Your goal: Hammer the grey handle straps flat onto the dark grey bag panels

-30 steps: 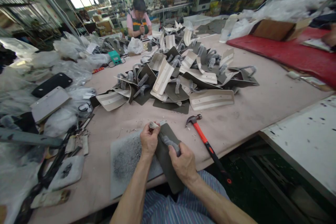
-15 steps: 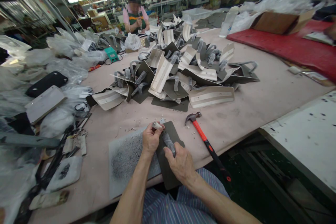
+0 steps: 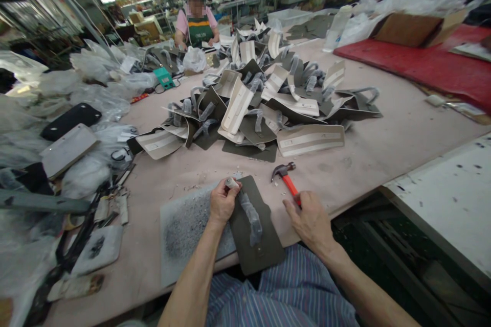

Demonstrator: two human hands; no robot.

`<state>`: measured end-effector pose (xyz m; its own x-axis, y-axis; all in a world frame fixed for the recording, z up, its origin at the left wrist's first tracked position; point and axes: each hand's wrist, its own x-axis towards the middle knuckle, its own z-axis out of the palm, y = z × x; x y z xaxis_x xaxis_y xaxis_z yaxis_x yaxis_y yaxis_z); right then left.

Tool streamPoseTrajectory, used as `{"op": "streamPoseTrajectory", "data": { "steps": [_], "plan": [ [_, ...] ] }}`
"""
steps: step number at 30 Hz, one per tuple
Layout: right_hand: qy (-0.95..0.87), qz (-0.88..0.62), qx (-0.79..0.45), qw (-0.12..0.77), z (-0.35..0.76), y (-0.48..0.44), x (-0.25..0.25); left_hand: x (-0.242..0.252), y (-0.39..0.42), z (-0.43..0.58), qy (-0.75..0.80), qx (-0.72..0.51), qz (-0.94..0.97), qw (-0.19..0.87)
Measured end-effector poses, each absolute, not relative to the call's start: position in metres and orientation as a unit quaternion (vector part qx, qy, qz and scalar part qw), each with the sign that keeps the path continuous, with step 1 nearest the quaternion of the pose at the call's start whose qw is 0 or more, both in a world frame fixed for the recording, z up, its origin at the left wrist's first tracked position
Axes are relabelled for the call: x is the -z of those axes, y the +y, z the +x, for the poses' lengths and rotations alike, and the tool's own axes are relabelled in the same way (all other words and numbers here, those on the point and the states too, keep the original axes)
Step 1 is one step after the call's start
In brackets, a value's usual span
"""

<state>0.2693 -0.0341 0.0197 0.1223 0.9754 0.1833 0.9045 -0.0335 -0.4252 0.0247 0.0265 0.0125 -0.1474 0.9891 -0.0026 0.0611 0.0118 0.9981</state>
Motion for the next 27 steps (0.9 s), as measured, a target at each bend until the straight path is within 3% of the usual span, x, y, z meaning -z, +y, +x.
{"op": "streamPoseTrajectory", "data": {
  "steps": [3,6,11,14,17,20,27],
  "plan": [
    [-0.663,-0.734,-0.051,0.137,0.295,-0.032,-0.009,-0.015,0.024,0.028,0.569,-0.502,0.52,0.393],
    [-0.638,-0.747,-0.137,0.127,0.303,-0.03,-0.009,-0.018,0.023,0.03,0.575,-0.48,0.571,0.336],
    [-0.393,-0.679,-0.568,0.247,0.295,-0.016,-0.034,-0.02,0.033,0.024,0.557,-0.461,0.579,0.377],
    [-0.281,-0.6,-0.692,0.285,0.282,-0.01,-0.059,-0.019,0.037,0.02,0.54,-0.448,0.588,0.403],
    [-0.312,-0.576,-0.679,0.332,0.269,-0.006,-0.089,-0.018,0.036,0.019,0.525,-0.432,0.618,0.394],
    [-0.49,-0.551,-0.575,0.354,0.261,-0.002,-0.12,-0.018,0.033,0.021,0.523,-0.431,0.636,0.369],
    [-0.693,-0.524,-0.442,0.223,0.253,-0.002,-0.142,-0.016,0.031,0.02,0.532,-0.423,0.644,0.352]
  ]
}}
